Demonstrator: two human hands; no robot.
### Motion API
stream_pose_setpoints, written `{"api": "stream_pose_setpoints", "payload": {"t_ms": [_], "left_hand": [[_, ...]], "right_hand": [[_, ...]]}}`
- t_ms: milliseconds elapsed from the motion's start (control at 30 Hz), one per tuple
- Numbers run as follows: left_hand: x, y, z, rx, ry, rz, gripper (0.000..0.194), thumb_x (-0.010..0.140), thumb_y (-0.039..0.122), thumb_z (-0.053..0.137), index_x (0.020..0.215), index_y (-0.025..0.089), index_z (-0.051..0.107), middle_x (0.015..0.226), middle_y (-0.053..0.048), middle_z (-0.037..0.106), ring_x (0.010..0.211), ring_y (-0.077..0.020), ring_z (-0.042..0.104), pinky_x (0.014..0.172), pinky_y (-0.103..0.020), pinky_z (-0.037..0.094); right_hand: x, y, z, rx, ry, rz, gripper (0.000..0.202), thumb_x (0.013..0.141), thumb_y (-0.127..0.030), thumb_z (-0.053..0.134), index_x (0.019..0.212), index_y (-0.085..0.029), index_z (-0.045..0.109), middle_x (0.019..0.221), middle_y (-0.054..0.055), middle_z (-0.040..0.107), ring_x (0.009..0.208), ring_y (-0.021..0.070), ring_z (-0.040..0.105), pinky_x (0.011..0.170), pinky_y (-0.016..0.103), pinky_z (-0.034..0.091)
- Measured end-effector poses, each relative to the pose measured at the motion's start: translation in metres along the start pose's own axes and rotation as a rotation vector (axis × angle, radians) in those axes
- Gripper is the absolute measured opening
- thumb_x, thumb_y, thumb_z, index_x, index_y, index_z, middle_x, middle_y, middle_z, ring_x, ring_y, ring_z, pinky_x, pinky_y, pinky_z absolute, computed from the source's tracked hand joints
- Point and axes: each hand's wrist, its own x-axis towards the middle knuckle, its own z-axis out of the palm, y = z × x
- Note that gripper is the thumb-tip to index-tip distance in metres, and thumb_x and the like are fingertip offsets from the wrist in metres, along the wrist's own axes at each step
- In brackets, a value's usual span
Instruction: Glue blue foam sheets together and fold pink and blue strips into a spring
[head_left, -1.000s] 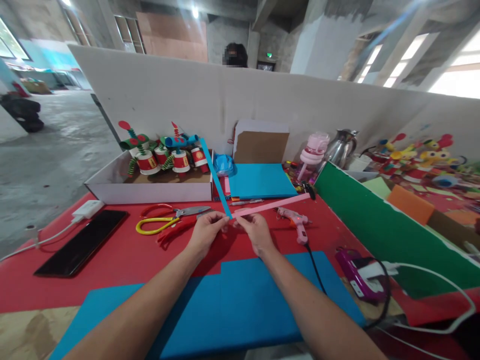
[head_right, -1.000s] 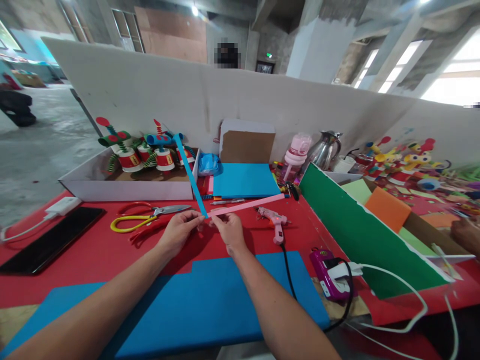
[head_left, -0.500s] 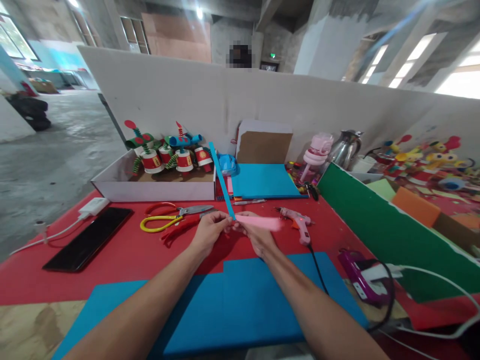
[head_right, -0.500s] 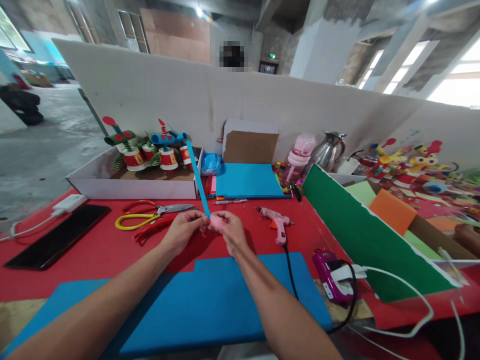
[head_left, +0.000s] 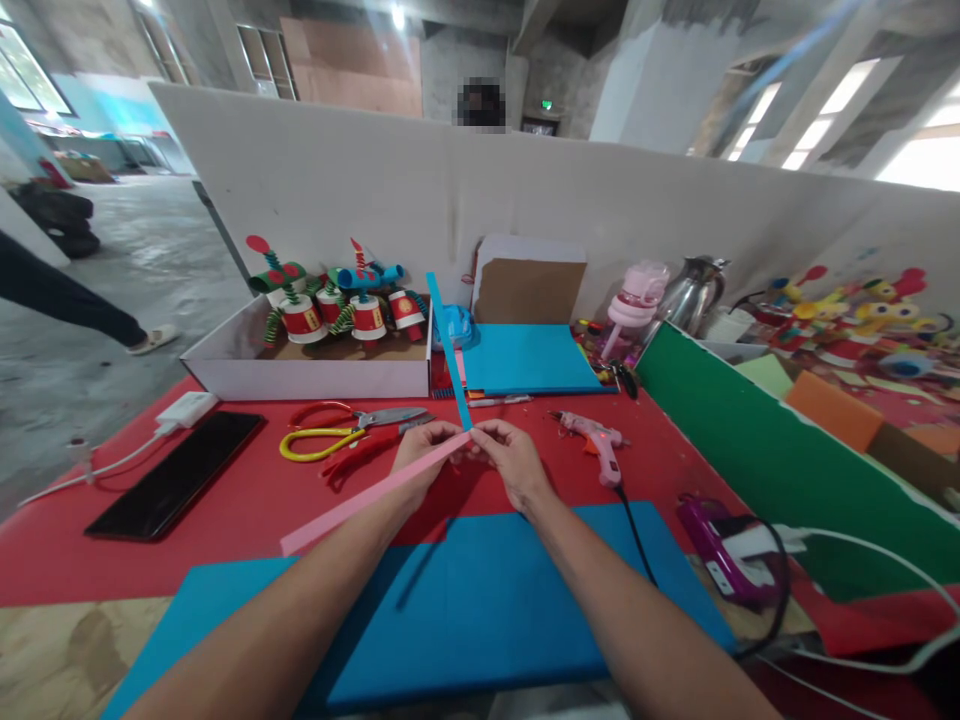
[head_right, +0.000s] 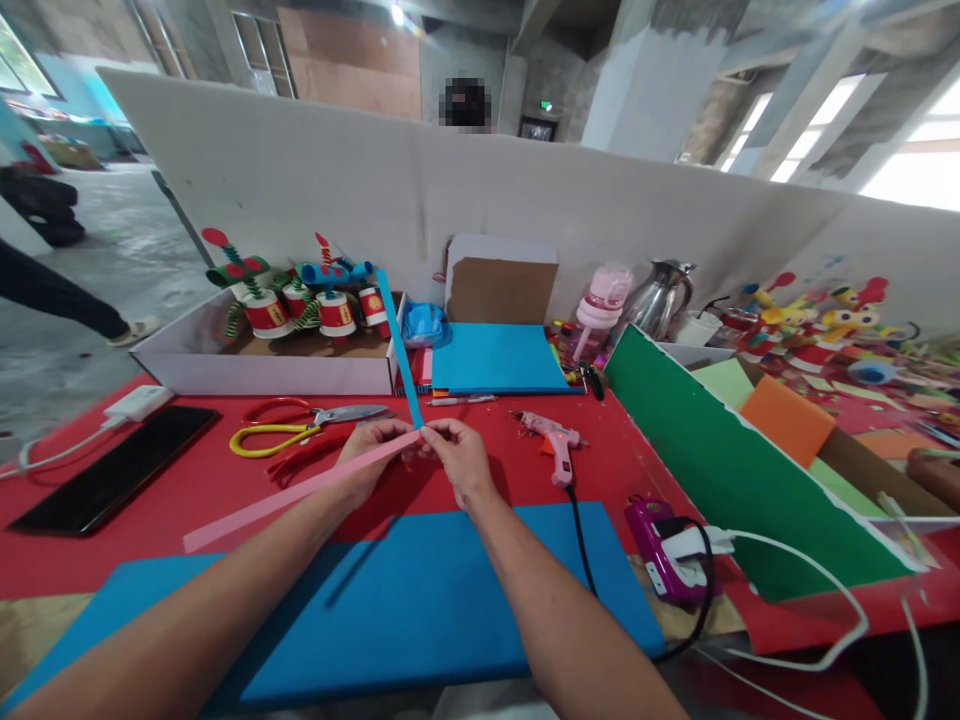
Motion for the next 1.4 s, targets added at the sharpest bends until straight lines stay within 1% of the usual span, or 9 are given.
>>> {"api": "stream_pose_setpoints", "payload": {"t_ms": [267,400,500,600,767,933,1100,1233,1400], "left_hand": [[-0.0004,0.0019,-0.0018,0.036,-0.001,0.007,0.018,0.058,0.031,0.072,0.062,0.014,0.067,0.054,-0.003,0.062,0.048,-0.0117,0.051,0.048,-0.024,0.042],[-0.0020,0.0036,-0.0006,0.046,-0.012,0.040,0.022,0.062,0.034,0.073,0.071,0.015,0.069,0.059,-0.003,0.063,0.054,-0.0119,0.053,0.054,-0.024,0.042],[-0.0033,0.0040,0.0006,0.062,-0.001,0.044,0.025,0.062,0.035,0.075,0.077,0.016,0.068,0.063,-0.001,0.063,0.058,-0.0118,0.053,0.057,-0.024,0.042],[-0.0036,0.0038,0.0004,0.013,0.019,0.040,0.026,0.064,0.039,0.074,0.074,0.016,0.065,0.060,0.001,0.060,0.056,-0.0113,0.052,0.055,-0.023,0.041],[-0.0025,0.0035,-0.0015,0.020,0.075,0.021,0.025,0.063,0.038,0.074,0.068,0.016,0.063,0.058,0.001,0.059,0.057,-0.0121,0.053,0.056,-0.024,0.042],[-0.0025,0.0031,-0.0016,0.037,0.041,0.027,0.024,0.063,0.037,0.072,0.068,0.016,0.063,0.060,0.001,0.059,0.058,-0.0125,0.053,0.058,-0.024,0.042],[-0.0030,0.0027,-0.0021,0.069,0.026,0.053,0.020,0.065,0.035,0.071,0.065,0.016,0.062,0.058,0.001,0.058,0.058,-0.0119,0.051,0.057,-0.024,0.040],[-0.0018,-0.0006,-0.0027,0.013,0.011,0.065,0.018,0.065,0.032,0.070,0.064,0.016,0.062,0.058,0.001,0.058,0.058,-0.0118,0.051,0.057,-0.023,0.041],[-0.0003,-0.0049,-0.0034,-0.078,-0.002,0.018,0.019,0.063,0.031,0.072,0.066,0.015,0.062,0.060,0.000,0.060,0.058,-0.0117,0.053,0.057,-0.024,0.041]], "right_hand": [[-0.0009,0.0000,0.0000,-0.049,-0.020,-0.019,0.030,0.058,-0.040,0.077,0.078,-0.017,0.070,0.063,0.000,0.066,0.061,0.0147,0.063,0.068,0.030,0.053],[0.0010,0.0003,-0.0002,-0.034,0.043,-0.052,0.027,0.059,-0.040,0.076,0.074,-0.019,0.069,0.062,0.000,0.066,0.059,0.0137,0.060,0.067,0.029,0.052],[0.0016,0.0002,0.0008,0.009,0.046,-0.046,0.028,0.058,-0.040,0.077,0.073,-0.018,0.068,0.064,0.000,0.066,0.060,0.0135,0.061,0.069,0.030,0.052],[0.0005,-0.0004,0.0022,0.029,0.038,-0.026,0.029,0.056,-0.039,0.079,0.073,-0.018,0.067,0.066,0.000,0.066,0.061,0.0129,0.061,0.069,0.029,0.052],[-0.0005,-0.0012,0.0010,0.021,-0.006,0.050,0.030,0.055,-0.039,0.080,0.069,-0.018,0.064,0.060,-0.002,0.064,0.058,0.0109,0.060,0.067,0.027,0.051],[0.0011,-0.0020,-0.0006,0.068,-0.033,0.064,0.033,0.053,-0.043,0.080,0.069,-0.018,0.066,0.059,-0.002,0.064,0.056,0.0100,0.058,0.064,0.027,0.051],[0.0012,-0.0027,0.0006,0.086,-0.028,0.053,0.033,0.052,-0.043,0.080,0.067,-0.018,0.066,0.059,-0.003,0.064,0.055,0.0099,0.059,0.063,0.026,0.051],[0.0004,-0.0036,0.0001,0.089,-0.038,0.054,0.030,0.055,-0.042,0.080,0.067,-0.019,0.065,0.059,-0.003,0.064,0.056,0.0100,0.059,0.064,0.026,0.051],[0.0000,-0.0061,-0.0019,0.103,-0.061,0.084,0.030,0.053,-0.042,0.080,0.066,-0.019,0.065,0.057,-0.004,0.063,0.053,0.0091,0.059,0.062,0.025,0.052]]}}
